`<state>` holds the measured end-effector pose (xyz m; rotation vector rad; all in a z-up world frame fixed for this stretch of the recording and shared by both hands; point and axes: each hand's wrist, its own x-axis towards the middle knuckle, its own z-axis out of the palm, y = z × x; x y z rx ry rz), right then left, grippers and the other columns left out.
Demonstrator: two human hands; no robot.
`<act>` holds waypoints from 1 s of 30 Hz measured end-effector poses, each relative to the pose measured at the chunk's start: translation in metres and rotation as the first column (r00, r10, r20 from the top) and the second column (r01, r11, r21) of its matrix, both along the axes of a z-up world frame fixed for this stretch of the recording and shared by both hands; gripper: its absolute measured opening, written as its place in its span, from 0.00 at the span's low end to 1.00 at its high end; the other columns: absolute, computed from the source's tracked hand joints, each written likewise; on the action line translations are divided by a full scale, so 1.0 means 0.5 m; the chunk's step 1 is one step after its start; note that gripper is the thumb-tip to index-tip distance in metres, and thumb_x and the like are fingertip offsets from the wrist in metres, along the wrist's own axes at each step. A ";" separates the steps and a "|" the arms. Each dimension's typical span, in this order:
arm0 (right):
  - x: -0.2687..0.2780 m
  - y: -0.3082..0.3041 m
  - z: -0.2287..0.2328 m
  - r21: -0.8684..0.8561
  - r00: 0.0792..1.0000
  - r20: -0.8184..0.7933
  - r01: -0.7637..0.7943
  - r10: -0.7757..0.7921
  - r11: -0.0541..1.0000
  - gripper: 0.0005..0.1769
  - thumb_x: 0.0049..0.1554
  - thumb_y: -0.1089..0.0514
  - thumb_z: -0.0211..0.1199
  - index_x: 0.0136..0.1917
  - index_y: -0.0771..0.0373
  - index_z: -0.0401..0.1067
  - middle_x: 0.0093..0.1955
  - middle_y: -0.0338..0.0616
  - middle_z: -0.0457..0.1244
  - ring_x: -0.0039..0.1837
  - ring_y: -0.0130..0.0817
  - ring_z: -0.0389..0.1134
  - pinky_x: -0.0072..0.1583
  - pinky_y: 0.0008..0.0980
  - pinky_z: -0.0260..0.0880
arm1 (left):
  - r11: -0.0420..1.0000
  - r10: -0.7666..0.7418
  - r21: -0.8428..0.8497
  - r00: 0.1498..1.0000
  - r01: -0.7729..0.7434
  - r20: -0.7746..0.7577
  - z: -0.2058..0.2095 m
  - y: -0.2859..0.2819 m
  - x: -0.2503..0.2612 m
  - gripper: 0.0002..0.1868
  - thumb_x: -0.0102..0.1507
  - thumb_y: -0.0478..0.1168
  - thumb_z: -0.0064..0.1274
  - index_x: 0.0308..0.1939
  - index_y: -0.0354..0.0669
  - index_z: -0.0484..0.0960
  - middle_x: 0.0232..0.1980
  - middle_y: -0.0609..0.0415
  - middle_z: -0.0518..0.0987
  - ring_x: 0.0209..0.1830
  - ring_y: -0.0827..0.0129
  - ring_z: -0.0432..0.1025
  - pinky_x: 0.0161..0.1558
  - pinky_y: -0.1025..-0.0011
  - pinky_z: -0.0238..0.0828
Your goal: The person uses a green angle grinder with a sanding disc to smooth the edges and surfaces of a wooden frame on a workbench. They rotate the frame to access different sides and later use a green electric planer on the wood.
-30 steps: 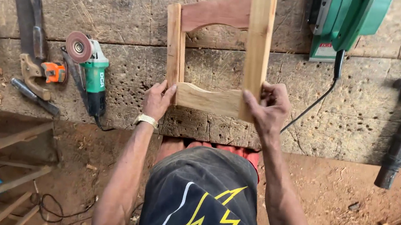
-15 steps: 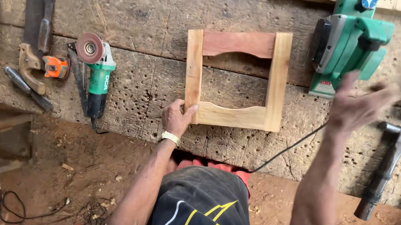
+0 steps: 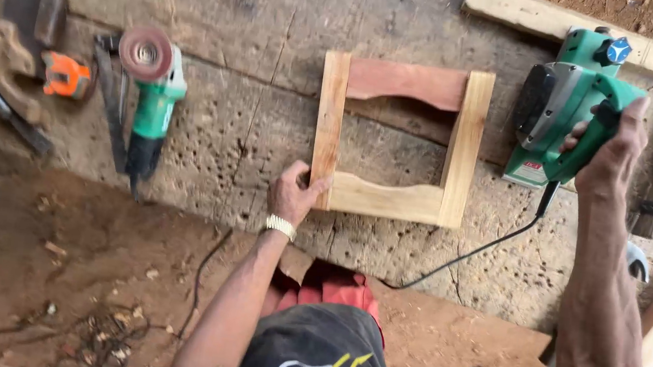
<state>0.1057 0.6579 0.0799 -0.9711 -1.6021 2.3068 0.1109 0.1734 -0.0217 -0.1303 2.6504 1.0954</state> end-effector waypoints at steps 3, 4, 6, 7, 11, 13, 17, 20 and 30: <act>0.071 -0.057 0.063 0.480 0.992 0.117 -0.096 0.045 0.872 0.32 0.75 0.31 0.48 0.58 0.65 0.65 0.40 0.44 0.62 0.38 0.32 0.63 0.40 0.37 0.66 | 0.999 -0.037 -0.019 0.999 0.037 -0.002 0.015 -0.010 -0.023 0.26 0.52 0.62 0.70 0.39 0.46 0.84 0.26 0.52 0.81 0.24 0.64 0.75 0.28 0.63 0.72; 0.110 -0.071 0.086 0.411 0.995 0.030 -0.099 0.095 0.906 0.30 0.76 0.34 0.51 0.62 0.67 0.63 0.43 0.45 0.62 0.39 0.32 0.62 0.44 0.35 0.67 | 0.998 -0.054 0.023 0.998 0.055 -0.040 0.024 -0.005 -0.053 0.27 0.51 0.62 0.70 0.40 0.46 0.85 0.27 0.53 0.82 0.25 0.65 0.76 0.27 0.64 0.73; 0.241 -0.169 0.161 0.309 0.992 0.023 -0.124 0.123 0.943 0.29 0.78 0.38 0.53 0.66 0.69 0.62 0.46 0.46 0.61 0.41 0.32 0.62 0.47 0.34 0.67 | 0.995 -0.085 0.048 0.996 0.084 0.008 -0.007 -0.035 -0.029 0.28 0.51 0.61 0.70 0.42 0.46 0.85 0.27 0.53 0.83 0.25 0.67 0.77 0.27 0.65 0.74; 0.266 -0.236 0.212 0.314 0.988 0.025 -0.155 0.155 0.937 0.33 0.74 0.34 0.51 0.69 0.67 0.60 0.46 0.45 0.61 0.43 0.31 0.62 0.48 0.34 0.68 | 0.992 -0.100 0.071 0.992 0.106 -0.079 -0.052 -0.045 -0.056 0.27 0.57 0.61 0.67 0.47 0.46 0.85 0.28 0.56 0.82 0.26 0.68 0.77 0.29 0.66 0.75; 0.367 -0.449 0.266 0.357 0.972 0.231 -0.038 -0.049 0.934 0.46 0.66 0.22 0.43 0.68 0.69 0.64 0.38 0.44 0.60 0.36 0.31 0.61 0.39 0.33 0.66 | 0.973 -0.144 0.088 0.858 0.214 -0.493 -0.093 -0.033 -0.228 0.29 0.64 0.59 0.64 0.57 0.40 0.80 0.39 0.51 0.81 0.34 0.64 0.77 0.34 0.67 0.78; 0.407 -0.543 0.224 0.317 0.953 0.283 0.013 -0.107 0.948 0.46 0.66 0.23 0.43 0.67 0.70 0.64 0.36 0.44 0.60 0.35 0.30 0.60 0.37 0.31 0.63 | 0.947 -0.177 0.152 0.857 0.282 -0.484 -0.071 -0.002 -0.324 0.33 0.63 0.59 0.63 0.60 0.38 0.77 0.44 0.48 0.80 0.32 0.65 0.76 0.33 0.66 0.78; 0.475 -0.685 0.156 0.105 0.947 0.292 0.108 -0.134 0.989 0.41 0.63 0.29 0.51 0.62 0.73 0.66 0.33 0.46 0.61 0.31 0.31 0.60 0.33 0.32 0.61 | 0.913 -0.308 -0.045 0.615 0.404 -0.726 -0.247 0.040 -0.465 0.26 0.71 0.62 0.65 0.43 0.42 0.80 0.36 0.51 0.78 0.38 0.60 0.75 0.40 0.58 0.73; 0.492 -0.764 0.121 0.079 0.941 0.324 0.076 -0.098 0.994 0.39 0.62 0.30 0.53 0.61 0.72 0.66 0.34 0.46 0.62 0.31 0.31 0.60 0.32 0.30 0.60 | 0.887 -0.307 0.171 0.823 0.430 -0.478 -0.209 0.046 -0.449 0.28 0.67 0.64 0.61 0.46 0.40 0.83 0.32 0.50 0.80 0.30 0.63 0.74 0.34 0.61 0.72; 0.412 -0.896 0.020 0.427 0.843 0.533 -0.342 0.073 0.837 0.21 0.43 0.59 0.81 0.46 0.64 0.74 0.29 0.41 0.69 0.31 0.26 0.67 0.36 0.28 0.71 | 0.757 -0.282 0.330 0.738 0.564 -0.613 -0.140 0.019 -0.445 0.32 0.79 0.63 0.35 0.68 0.39 0.76 0.62 0.44 0.83 0.64 0.53 0.76 0.71 0.49 0.65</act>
